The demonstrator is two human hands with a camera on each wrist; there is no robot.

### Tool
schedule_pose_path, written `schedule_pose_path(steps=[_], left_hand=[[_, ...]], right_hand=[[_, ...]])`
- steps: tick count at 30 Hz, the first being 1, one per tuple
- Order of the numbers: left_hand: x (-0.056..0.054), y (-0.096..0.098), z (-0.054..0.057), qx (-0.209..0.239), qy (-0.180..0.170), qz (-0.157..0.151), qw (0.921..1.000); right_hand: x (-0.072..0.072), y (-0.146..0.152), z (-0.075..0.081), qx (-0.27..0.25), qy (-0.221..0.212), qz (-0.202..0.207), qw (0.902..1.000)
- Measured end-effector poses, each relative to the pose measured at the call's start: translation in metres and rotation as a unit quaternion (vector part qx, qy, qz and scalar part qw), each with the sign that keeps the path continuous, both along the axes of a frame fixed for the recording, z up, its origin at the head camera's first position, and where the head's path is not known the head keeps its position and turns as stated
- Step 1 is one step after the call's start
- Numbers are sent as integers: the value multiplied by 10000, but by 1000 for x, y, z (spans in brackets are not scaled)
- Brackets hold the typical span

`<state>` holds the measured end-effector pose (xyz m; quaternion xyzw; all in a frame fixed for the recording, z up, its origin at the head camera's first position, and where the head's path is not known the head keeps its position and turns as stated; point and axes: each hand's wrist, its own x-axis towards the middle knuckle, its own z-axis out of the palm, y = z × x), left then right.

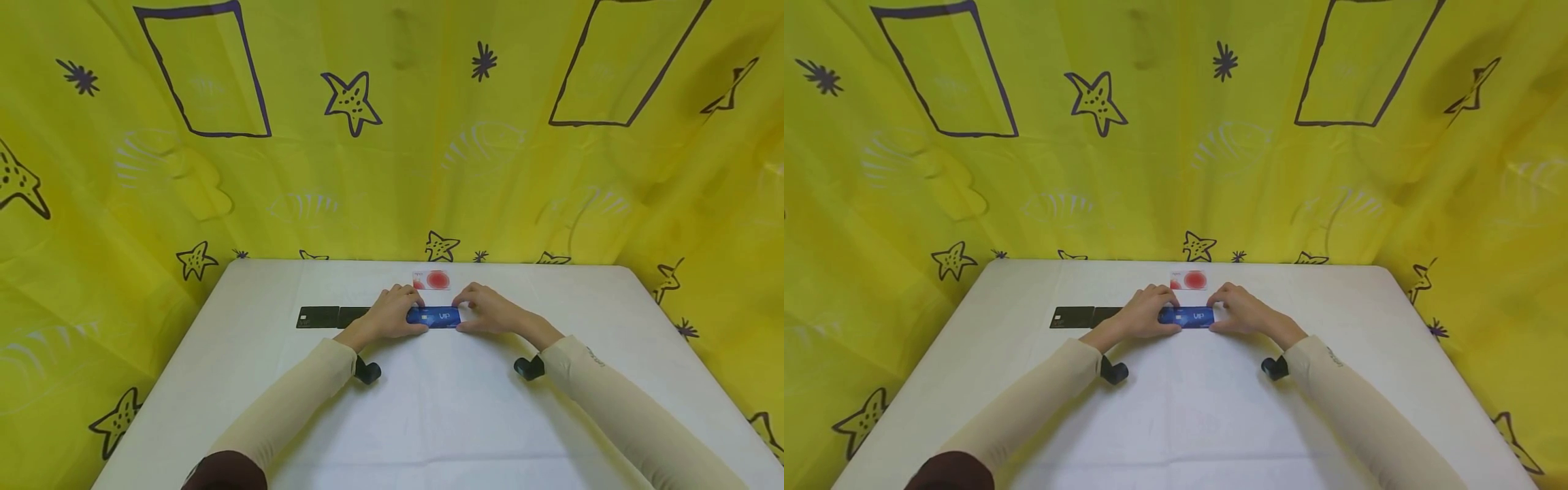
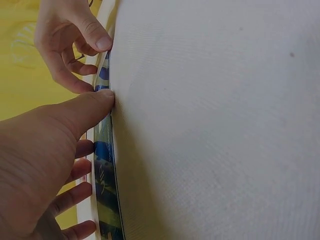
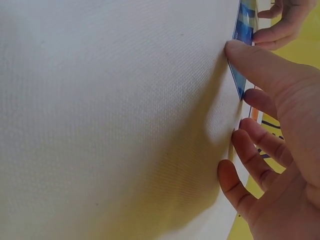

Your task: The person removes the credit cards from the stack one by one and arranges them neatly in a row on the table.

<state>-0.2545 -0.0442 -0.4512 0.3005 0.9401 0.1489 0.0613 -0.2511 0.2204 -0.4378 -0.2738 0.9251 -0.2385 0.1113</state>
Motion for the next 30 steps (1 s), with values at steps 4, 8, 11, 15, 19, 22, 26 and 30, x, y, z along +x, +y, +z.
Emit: schedule_pose_path(steps=[4, 8, 11, 15, 19, 22, 26, 30], left_hand=[[-1, 0, 1, -6, -39, -21, 10000], [-2, -1, 3, -21, -72, -78, 9999], [-4, -1, 4, -39, -102, -134, 9999], [-8, -2, 6, -50, -174, -162, 9997], [-12, -2, 8, -145, -145, -178, 9996], [-16, -3, 11, -196, -75, -195, 9996], [-19, -4, 17, -202, 52, -192, 9996], [-20, -5, 23, -107, 78, -169, 9998]], right_hand=[[-2, 0, 1, 22, 70, 96, 9999], [-3, 1, 3, 47, 123, 201, 9997], [-4, 1, 5, 60, 189, 274, 9994], [-6, 1, 9, 95, 281, 276, 9992], [-8, 0, 15, 118, 241, 225, 9994], [-8, 0, 20, 93, 253, 228, 9994], [-9, 1, 25, 29, 349, 259, 9990], [-10, 0, 28, -7, 420, 235, 9988]])
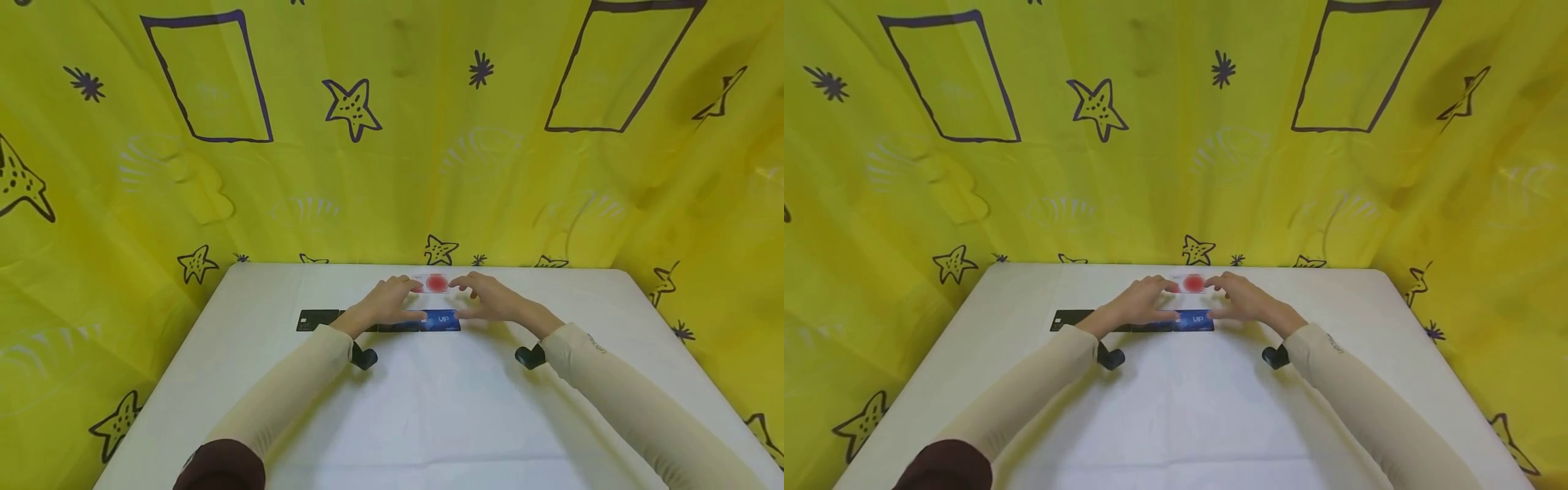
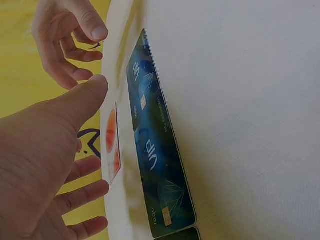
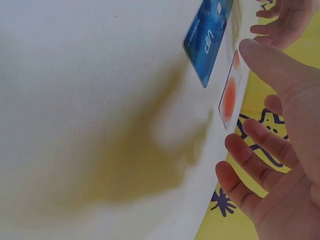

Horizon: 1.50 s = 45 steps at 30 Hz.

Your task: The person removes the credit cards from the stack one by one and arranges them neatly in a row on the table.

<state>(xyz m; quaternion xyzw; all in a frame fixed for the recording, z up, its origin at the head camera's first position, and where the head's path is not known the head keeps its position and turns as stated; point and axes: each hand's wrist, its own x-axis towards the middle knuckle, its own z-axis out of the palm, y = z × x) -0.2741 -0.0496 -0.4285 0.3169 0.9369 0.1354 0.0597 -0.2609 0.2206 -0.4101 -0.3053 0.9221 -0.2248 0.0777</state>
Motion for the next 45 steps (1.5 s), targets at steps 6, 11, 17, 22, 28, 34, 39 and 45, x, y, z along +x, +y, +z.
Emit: schedule_pose_path(steps=[6, 11, 17, 22, 28, 34, 39, 45], left_hand=[[0, -2, 3, 90, -62, 66, 9999], [0, -4, 2, 126, -78, 113, 9998], [-2, -6, 3, 156, -55, 175, 9997], [-6, -6, 2, 155, -31, 182, 9997], [-9, -6, 0, 191, -35, 278, 9994], [-13, -5, -2, 153, -3, 353, 9993], [-18, -2, -3, 57, 133, 403, 9991], [-24, 1, -3, -18, 142, 440, 9989]], right_hand=[[-1, -2, 0, -85, 36, -8, 10000], [-1, -3, -2, -119, 6, -17, 9999], [-4, -6, -2, -29, -4, -123, 9999], [-9, -8, -1, 26, 34, -184, 9998], [-16, -10, -2, 30, 161, -199, 9997], [-21, -13, -2, -68, 184, -273, 9994], [-25, -16, -2, -141, 50, -467, 9988], [-33, -18, -6, -45, -21, -593, 9982]])
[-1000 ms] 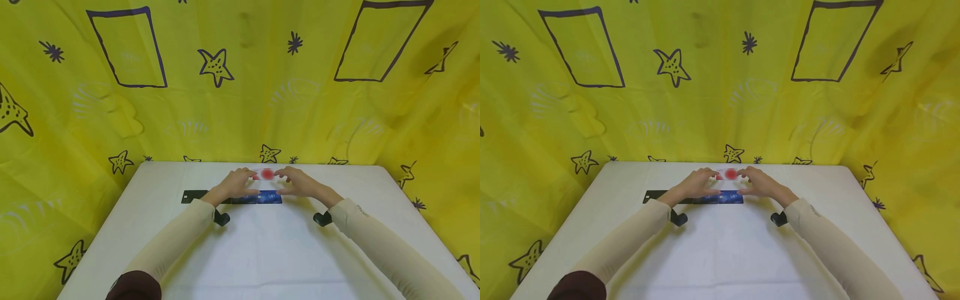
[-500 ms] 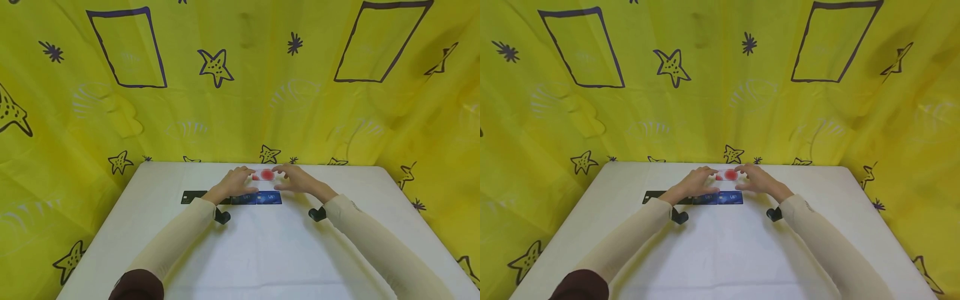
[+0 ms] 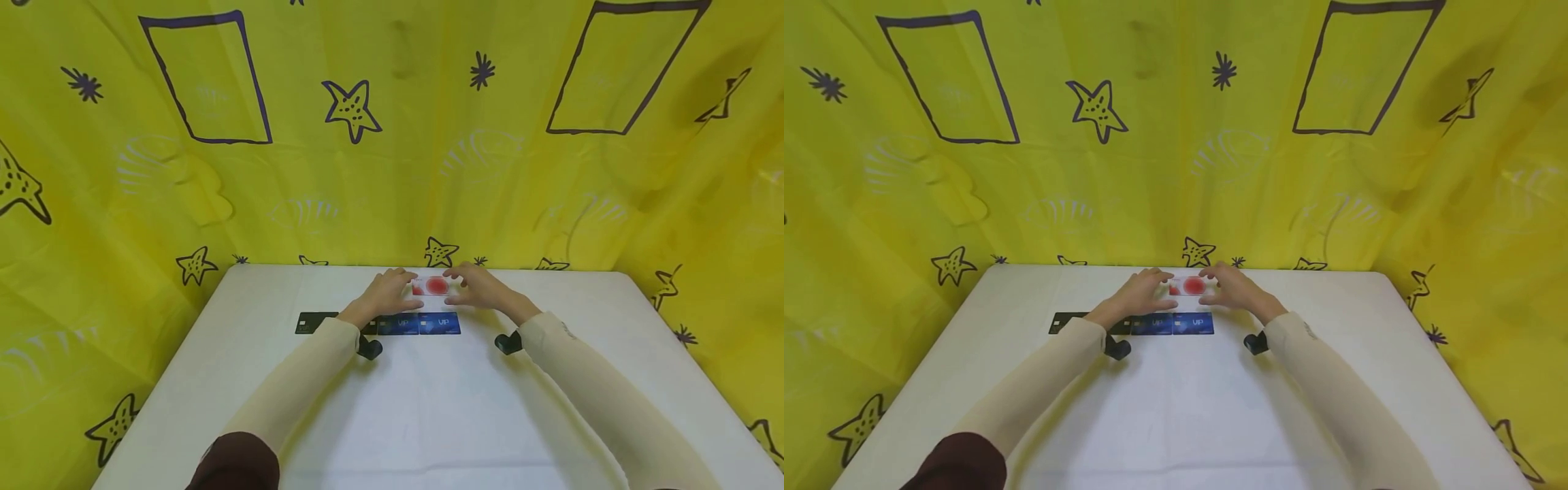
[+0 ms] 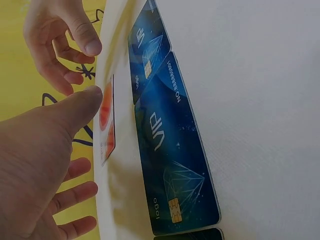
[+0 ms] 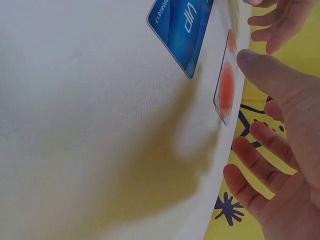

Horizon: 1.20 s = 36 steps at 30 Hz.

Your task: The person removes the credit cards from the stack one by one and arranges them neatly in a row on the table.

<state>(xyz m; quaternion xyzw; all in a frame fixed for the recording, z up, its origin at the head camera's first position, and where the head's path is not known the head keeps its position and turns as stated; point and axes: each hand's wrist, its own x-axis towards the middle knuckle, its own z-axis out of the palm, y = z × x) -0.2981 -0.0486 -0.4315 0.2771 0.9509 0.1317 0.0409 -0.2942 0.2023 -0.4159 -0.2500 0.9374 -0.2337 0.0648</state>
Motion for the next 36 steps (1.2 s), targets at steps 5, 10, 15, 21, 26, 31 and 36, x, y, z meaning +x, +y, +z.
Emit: schedule_pose_path(steps=[5, 10, 15, 21, 26, 31, 36], left_hand=[[-4, 4, 0, -21, 54, -5, 10000], [-7, 4, 1, 3, -12, 93, 10000], [-9, 6, 1, 25, -77, 176, 9998], [-11, 7, -1, 62, -219, 284, 9993], [-13, 7, -2, 65, -265, 322, 9991], [-15, 8, -3, 15, -267, 327, 9991], [-17, 10, -6, -75, -350, 414, 9985]], right_hand=[[-6, -1, -3, -32, -12, -21, 10000], [-11, -3, -7, -58, -84, -89, 9999], [-13, -4, -9, -109, -229, -225, 9994], [-16, -5, -11, -168, -328, -299, 9989], [-17, -6, -11, -138, -400, -361, 9985], [-17, -7, -10, -114, -514, -395, 9978], [-21, -6, -12, -77, -637, -375, 9972]])
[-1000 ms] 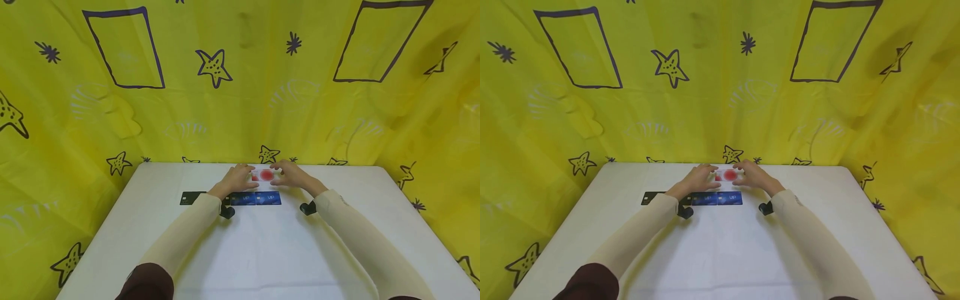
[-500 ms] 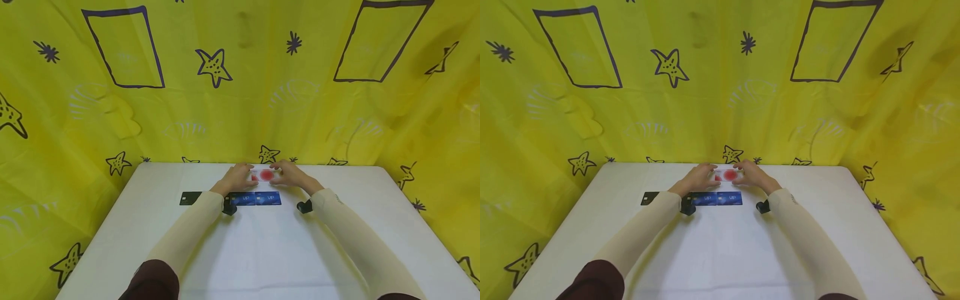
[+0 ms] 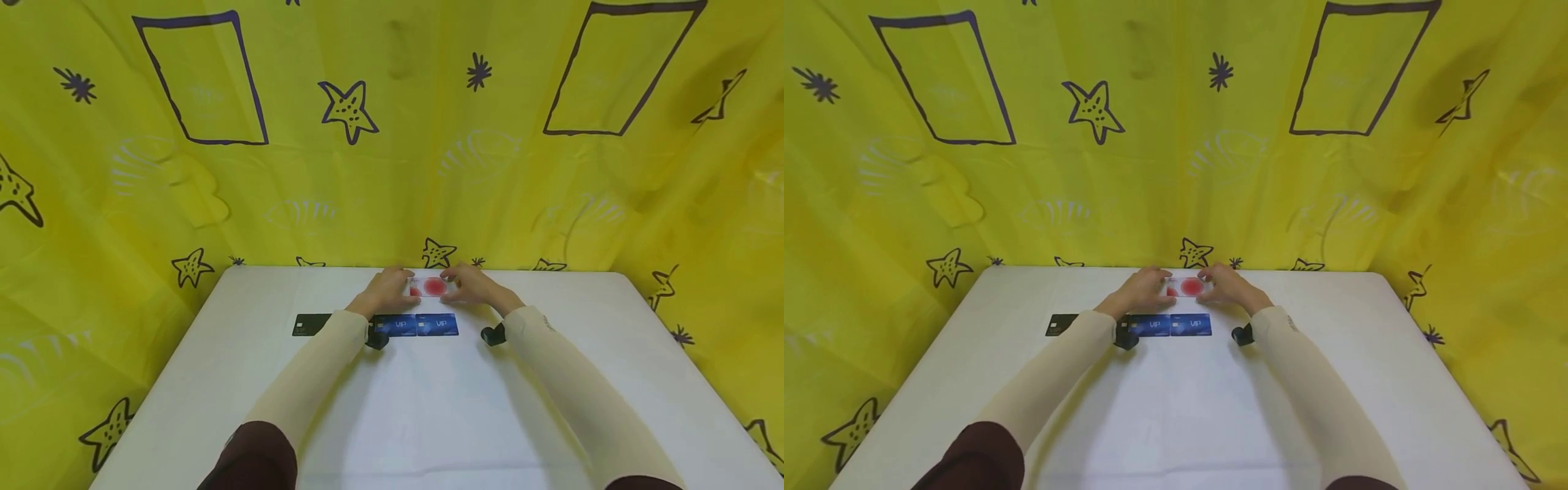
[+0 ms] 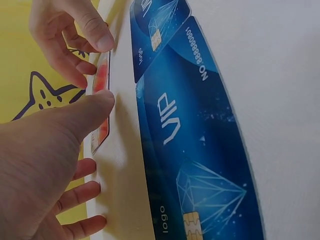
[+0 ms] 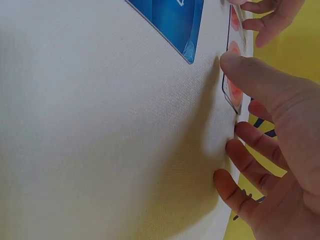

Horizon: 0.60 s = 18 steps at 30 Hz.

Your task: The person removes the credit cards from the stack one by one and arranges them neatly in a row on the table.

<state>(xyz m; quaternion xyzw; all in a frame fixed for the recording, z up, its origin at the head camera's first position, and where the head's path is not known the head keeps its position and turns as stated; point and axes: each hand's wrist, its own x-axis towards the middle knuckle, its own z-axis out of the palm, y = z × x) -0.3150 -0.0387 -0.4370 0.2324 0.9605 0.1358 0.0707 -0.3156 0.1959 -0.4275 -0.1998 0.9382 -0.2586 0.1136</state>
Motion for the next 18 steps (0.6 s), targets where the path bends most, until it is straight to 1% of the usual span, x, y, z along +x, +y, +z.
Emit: schedule_pose_path(steps=[4, 10, 18], left_hand=[[-1, 2, -1, -64, -31, 48, 10000], [-2, 3, -2, -75, 18, 30, 10000], [-7, 4, -4, -22, 27, 14, 10000]], right_hand=[[-4, 1, -1, 60, -46, 88, 9999], [-9, 2, -3, 114, -118, 74, 9998], [-10, 0, -2, 115, -175, 86, 9997]])
